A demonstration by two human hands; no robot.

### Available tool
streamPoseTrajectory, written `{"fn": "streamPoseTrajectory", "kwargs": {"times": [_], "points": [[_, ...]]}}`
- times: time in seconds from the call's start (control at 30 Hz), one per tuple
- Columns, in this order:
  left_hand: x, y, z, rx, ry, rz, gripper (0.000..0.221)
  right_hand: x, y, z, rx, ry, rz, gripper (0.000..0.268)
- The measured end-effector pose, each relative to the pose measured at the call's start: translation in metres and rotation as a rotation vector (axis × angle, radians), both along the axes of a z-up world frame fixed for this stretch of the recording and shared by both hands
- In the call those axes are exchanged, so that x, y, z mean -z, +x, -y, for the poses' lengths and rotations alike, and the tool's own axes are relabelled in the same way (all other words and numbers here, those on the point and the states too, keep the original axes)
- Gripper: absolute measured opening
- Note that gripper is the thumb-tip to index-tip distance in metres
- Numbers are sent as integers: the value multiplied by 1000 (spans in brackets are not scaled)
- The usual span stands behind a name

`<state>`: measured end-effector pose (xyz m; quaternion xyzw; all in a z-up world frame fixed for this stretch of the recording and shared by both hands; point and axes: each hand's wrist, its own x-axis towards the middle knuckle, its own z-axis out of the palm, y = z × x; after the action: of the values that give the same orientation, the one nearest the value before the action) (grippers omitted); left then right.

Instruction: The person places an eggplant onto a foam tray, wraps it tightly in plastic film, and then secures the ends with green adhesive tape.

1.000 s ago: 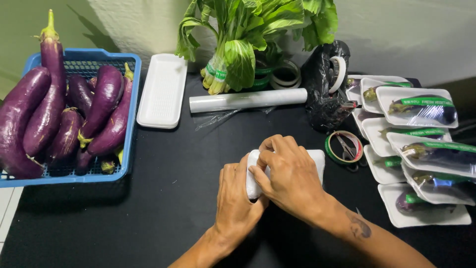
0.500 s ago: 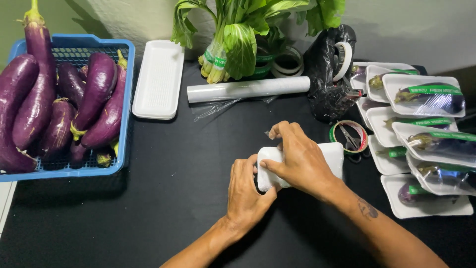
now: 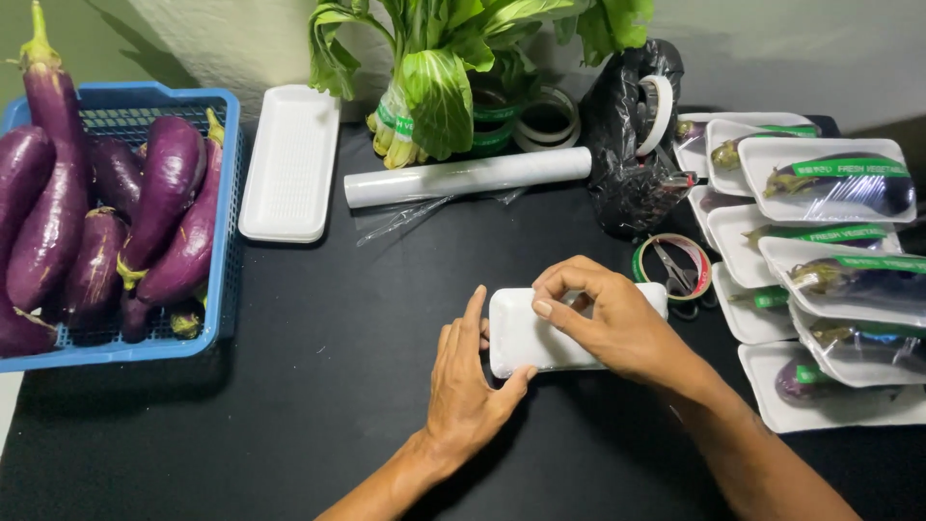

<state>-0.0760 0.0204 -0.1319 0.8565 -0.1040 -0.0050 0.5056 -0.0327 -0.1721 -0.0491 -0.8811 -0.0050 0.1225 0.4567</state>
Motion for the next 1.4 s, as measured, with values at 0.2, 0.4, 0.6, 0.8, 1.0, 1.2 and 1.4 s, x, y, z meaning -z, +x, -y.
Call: {"fn": "streamPoseTrajectory", "kwargs": {"times": [0.2, 0.4, 0.6, 0.8, 1.0, 1.2, 1.4], "points": [[-24, 24, -14, -13, -254, -164, 39, -4, 6, -41, -213, -440, -4, 23], [-7, 58, -35, 202, -310, -310, 36, 1, 15, -53, -273, -619, 64, 27], [-6, 64, -31, 164, -577, -672, 34, 1, 13, -72, -310, -821, 79, 24], [-5, 67, -21, 129, -613, -716, 32, -8, 13, -70, -301, -958, 48, 24], [15, 61, 2, 78, -646, -689, 27, -1, 11, -59, -233, -1020, -10, 27], [2, 53, 5, -11, -667, -650, 22, -28, 14, -63, -152, -971, -172, 38], [4, 51, 6, -26, -595, -606, 24, -55, 18, -23, -72, -898, -352, 45]]}}
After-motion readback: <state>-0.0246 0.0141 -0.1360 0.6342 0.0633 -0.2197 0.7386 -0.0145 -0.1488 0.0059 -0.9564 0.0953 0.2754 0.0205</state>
